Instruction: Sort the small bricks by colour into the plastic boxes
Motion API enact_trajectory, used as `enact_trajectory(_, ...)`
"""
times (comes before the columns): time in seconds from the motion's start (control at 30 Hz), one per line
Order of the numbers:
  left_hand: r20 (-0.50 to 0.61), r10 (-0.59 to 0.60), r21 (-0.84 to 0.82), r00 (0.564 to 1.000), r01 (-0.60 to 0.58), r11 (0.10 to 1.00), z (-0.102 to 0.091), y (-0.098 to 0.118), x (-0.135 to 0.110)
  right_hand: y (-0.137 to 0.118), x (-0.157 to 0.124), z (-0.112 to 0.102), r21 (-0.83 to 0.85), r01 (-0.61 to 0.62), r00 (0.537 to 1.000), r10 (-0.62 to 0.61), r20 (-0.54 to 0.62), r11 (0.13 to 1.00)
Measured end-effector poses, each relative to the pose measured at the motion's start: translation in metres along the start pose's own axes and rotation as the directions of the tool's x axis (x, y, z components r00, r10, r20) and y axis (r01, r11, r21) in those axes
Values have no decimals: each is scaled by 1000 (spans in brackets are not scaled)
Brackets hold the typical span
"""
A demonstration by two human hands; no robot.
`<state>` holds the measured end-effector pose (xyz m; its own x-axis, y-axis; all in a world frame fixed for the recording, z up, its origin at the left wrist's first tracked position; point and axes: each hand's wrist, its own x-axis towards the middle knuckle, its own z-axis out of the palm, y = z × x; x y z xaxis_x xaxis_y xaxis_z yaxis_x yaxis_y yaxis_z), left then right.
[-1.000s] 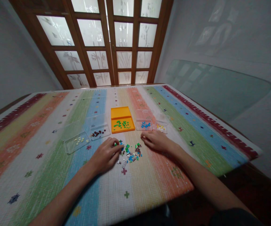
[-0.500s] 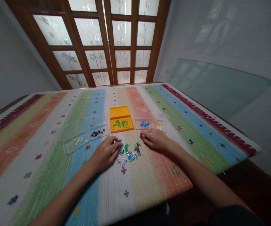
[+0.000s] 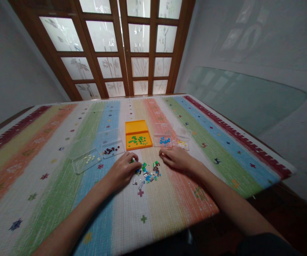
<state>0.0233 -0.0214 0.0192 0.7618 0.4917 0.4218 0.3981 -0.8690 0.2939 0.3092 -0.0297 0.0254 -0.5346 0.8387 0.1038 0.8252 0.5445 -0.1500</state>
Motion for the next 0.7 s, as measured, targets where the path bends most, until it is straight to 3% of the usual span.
enact_trajectory(0.37, 4, 79, 73, 997, -79, 994, 1, 1, 2, -1, 1, -1, -15, -6, 1000, 7, 28, 1000)
enact_trajectory(0.7, 30, 70, -24, 997, -69, 997, 5, -4, -1, -3, 1, -4, -39, -27, 999, 29, 37, 999)
